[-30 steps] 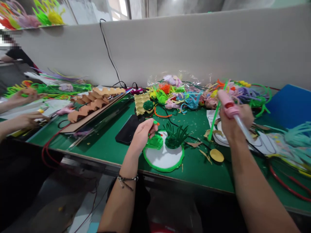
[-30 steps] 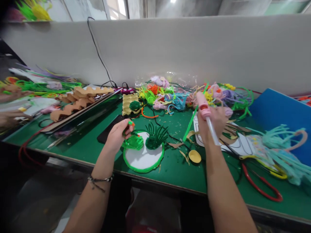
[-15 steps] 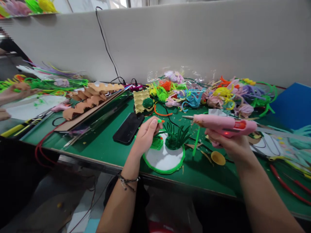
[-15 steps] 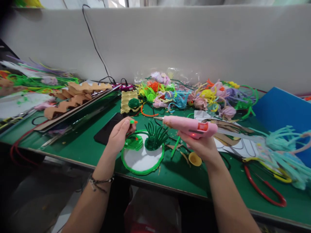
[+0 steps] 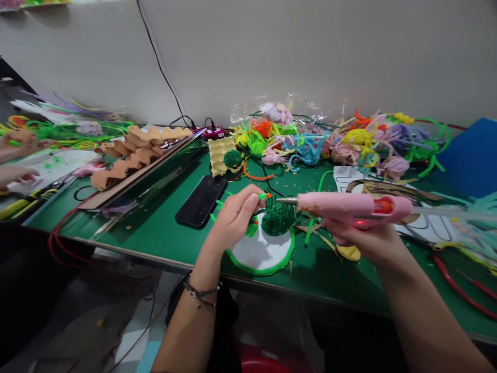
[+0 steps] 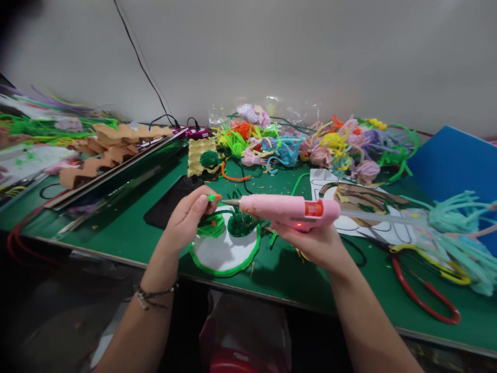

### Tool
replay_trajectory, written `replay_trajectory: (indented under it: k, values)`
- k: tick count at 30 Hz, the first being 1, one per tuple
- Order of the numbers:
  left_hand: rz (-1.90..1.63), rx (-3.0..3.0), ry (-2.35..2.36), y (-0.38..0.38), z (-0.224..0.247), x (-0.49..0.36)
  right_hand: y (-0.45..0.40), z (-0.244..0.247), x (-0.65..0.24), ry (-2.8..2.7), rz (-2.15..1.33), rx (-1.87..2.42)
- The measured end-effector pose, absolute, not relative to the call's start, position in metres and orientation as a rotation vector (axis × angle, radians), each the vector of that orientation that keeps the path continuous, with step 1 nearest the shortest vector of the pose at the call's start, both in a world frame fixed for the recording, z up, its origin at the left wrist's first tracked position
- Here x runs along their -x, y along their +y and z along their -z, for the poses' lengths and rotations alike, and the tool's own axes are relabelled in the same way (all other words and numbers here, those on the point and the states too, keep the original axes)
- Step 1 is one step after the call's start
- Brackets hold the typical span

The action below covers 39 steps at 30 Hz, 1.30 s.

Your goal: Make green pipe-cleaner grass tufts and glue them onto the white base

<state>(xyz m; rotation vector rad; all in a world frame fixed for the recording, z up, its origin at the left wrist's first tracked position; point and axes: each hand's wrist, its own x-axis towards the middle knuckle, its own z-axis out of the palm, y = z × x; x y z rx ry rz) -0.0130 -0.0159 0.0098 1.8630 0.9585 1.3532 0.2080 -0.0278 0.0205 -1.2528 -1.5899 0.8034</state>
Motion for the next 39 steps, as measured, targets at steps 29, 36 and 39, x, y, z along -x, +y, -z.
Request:
replay_trajectory:
  k: [29,36,39]
  values:
    - [-1.328,-2.165,0.914,-0.019,-0.018,0.015,-0.034,-0.028,-0.203,-1.635,-0.758,1.342]
    - [-1.348,-2.191,0.878,-0.019,-0.018,0.015,-0.026,-0.028,-0.210,-1.756,-0.817,1.243]
    - [-1.345,-2.200,0.881,-0.019,-0.019,0.015,-0.025,-0.028,-0.210,-1.800,-0.770,1.223]
